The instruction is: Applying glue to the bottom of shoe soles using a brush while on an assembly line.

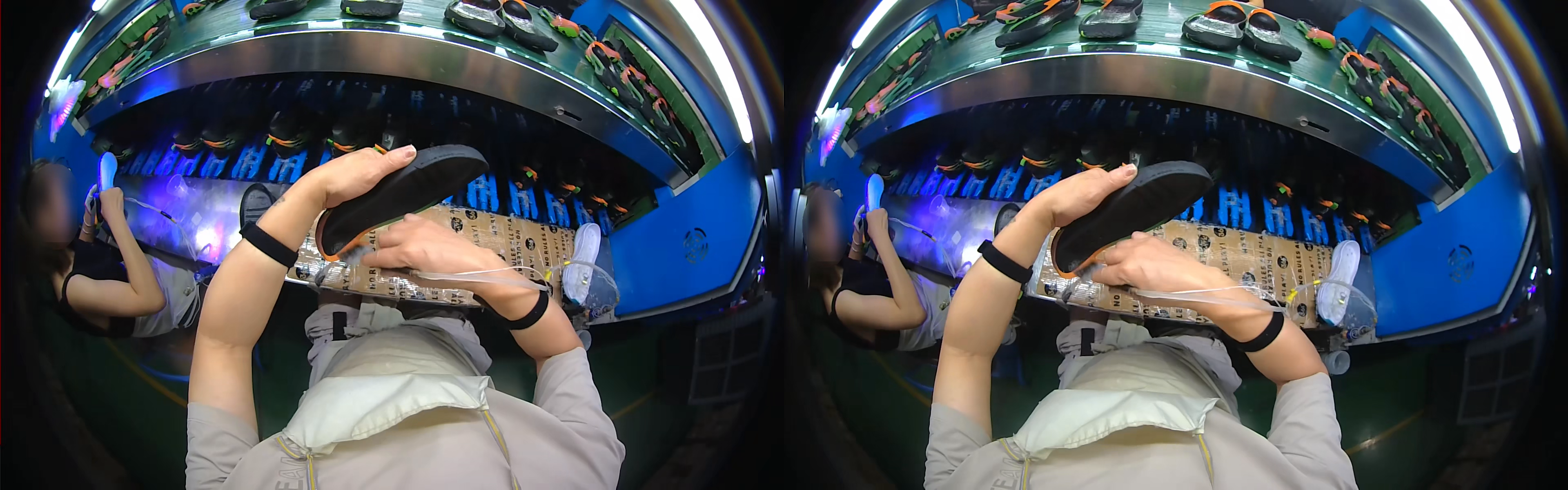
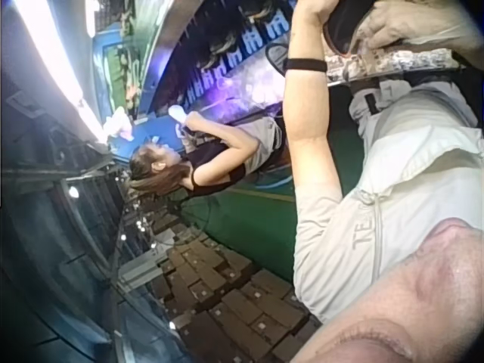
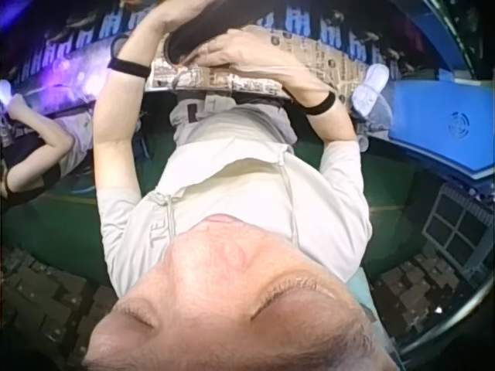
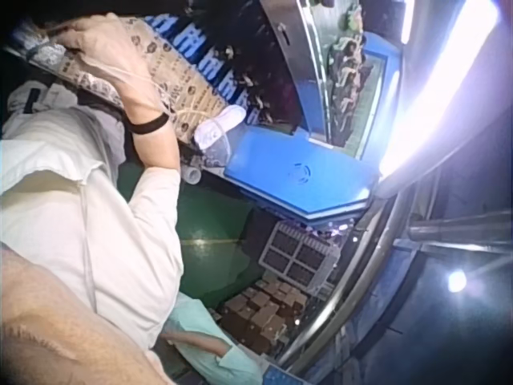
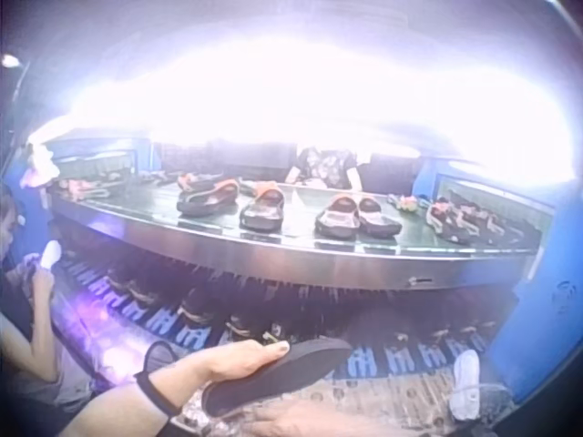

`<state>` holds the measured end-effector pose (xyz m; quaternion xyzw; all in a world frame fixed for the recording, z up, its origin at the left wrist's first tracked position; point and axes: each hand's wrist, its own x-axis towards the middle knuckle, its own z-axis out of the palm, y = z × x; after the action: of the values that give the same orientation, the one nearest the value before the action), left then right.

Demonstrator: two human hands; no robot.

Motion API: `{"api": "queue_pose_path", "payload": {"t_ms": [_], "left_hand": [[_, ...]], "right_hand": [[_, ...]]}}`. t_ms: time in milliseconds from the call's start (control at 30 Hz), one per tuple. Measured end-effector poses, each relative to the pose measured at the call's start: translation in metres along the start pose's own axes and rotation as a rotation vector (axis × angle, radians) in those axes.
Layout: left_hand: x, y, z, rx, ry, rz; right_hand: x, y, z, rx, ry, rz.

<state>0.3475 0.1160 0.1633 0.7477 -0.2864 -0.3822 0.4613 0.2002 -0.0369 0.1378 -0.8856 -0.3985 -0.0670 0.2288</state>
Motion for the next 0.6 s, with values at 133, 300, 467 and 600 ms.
{"api": "queue_pose_path", "payload": {"t_ms": [133, 300, 467, 600], "left_hand": [[-0.002, -0.003, -0.001, -0.018, 0.007, -0.048], [0.000, -0.014, -0.007, 0.010, 0.030, -0.008], [-0.009, -0.051, -0.013, -0.587, 0.173, 0.172], [-0.008, -0.088, -0.014, -1.014, 0.140, 0.510]], "right_hand": [[0.003, 0.000, -0.005, 0.106, 0.048, 0.012], [0.000, -0.002, 0.000, 0.154, -0.033, -0.053], [-0.012, -0.008, 0.011, 0.651, 0.343, 0.176], [-0.008, -0.015, 0.055, 0.418, 0.582, 0.288]]}}
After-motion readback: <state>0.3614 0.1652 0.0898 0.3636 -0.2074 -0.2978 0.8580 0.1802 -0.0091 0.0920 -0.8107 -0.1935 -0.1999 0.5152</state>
